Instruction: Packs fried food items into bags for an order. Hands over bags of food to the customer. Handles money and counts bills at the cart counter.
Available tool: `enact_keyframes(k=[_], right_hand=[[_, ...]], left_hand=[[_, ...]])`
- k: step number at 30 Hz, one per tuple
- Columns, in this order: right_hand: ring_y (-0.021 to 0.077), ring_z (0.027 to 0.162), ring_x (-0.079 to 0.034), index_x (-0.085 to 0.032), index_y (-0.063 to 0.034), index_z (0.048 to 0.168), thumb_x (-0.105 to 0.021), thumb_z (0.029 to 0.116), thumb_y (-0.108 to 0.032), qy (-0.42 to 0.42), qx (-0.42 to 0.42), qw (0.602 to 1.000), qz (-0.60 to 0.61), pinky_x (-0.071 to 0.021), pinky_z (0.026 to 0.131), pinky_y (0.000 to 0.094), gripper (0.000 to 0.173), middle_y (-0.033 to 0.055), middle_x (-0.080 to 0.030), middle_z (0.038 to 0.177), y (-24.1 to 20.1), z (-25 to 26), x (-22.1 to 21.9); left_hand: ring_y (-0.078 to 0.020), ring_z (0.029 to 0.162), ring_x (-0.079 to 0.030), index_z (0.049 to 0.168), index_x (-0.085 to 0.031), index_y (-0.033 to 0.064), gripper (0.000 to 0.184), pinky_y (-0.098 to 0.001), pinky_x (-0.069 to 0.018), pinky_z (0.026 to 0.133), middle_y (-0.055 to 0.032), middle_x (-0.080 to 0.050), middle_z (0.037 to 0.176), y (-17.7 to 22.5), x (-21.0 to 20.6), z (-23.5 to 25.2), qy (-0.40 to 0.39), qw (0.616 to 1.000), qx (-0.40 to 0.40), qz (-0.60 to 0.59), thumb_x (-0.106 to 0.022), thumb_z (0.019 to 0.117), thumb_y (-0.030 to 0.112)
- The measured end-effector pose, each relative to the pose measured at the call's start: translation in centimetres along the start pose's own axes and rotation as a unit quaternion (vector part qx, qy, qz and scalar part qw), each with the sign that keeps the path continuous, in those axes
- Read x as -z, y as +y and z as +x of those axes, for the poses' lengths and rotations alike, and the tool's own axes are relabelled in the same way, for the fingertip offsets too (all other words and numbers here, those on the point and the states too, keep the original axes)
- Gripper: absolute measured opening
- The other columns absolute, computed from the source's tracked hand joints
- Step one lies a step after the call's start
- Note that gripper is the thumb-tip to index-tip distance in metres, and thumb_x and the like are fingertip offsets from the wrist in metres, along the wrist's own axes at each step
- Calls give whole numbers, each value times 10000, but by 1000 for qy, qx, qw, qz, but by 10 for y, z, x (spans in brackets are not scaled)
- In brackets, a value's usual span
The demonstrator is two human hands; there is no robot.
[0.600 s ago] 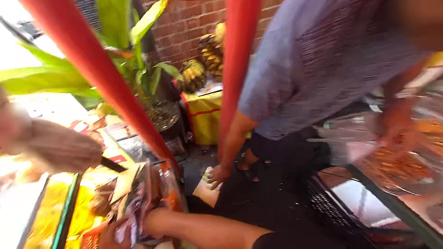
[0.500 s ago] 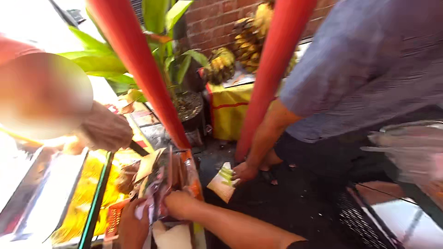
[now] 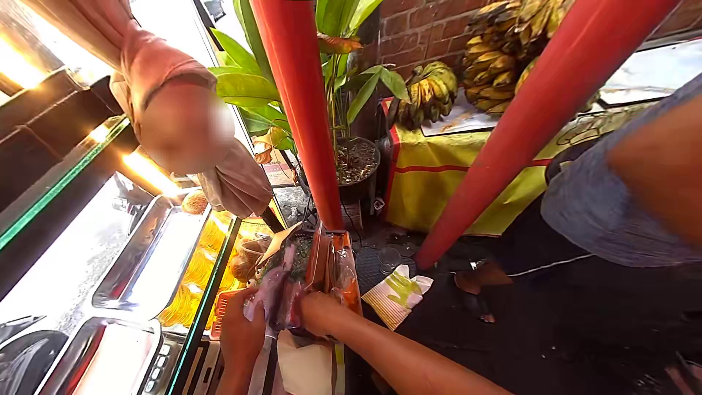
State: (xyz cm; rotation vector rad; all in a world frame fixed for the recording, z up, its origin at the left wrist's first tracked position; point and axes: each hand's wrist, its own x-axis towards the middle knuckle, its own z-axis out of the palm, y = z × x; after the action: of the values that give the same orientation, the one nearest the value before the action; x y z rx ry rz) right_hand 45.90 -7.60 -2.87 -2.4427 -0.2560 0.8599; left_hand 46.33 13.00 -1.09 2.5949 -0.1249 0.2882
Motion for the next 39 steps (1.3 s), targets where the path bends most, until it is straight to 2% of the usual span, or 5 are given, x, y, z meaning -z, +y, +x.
enact_keyframes(k=[8,18,25,31,39], right_hand=[[350,1208,-606,-713,-68,1152,-651,956,-127,202,169,952,-156,-496,1026,547,213,129,-696,1177,-2,-10,82],[424,1044,-678,-741,-1,1007,-700,938,-246,-11,23,984,-178,-517,893,678,258,231,-710,1053,55,64,139],[447,1045,-663,-706,-1,1049,-774,849,-381,-8,38,955,-294,-517,808,688,435,235,-692,1098,32,81,116],[434,1045,-672,-734,-70,1101,-778,842,-374,-82,95,966,-226,-510,843,714,401,211,-706,1100,26,86,116],[396,1011,-684,-743,-73,1031,-753,842,-607,-95,114,966,-211,-508,876,696,566,173,-724,1014,26,64,94]], left_hand=[[-267,1074,-670,1235,-690,110,326,-497,-564,916,-120,-684,1195,-4,-3,2,104,994,-7,-24,-628,946,248],[-293,1078,-670,1147,-722,37,246,-473,-532,964,-158,-707,1127,-13,-19,-4,234,969,70,-23,-647,947,158],[-337,1157,-631,1195,-721,100,278,-540,-502,1002,-146,-679,1203,-10,-17,-11,181,977,108,43,-676,941,204],[-234,1048,-654,1000,-779,300,251,-494,-456,981,16,-725,1031,6,-38,-25,152,949,-171,218,-616,910,133],[-194,1093,-662,1068,-777,252,243,-494,-483,998,40,-735,1109,19,-65,6,18,978,-115,172,-610,934,367]])
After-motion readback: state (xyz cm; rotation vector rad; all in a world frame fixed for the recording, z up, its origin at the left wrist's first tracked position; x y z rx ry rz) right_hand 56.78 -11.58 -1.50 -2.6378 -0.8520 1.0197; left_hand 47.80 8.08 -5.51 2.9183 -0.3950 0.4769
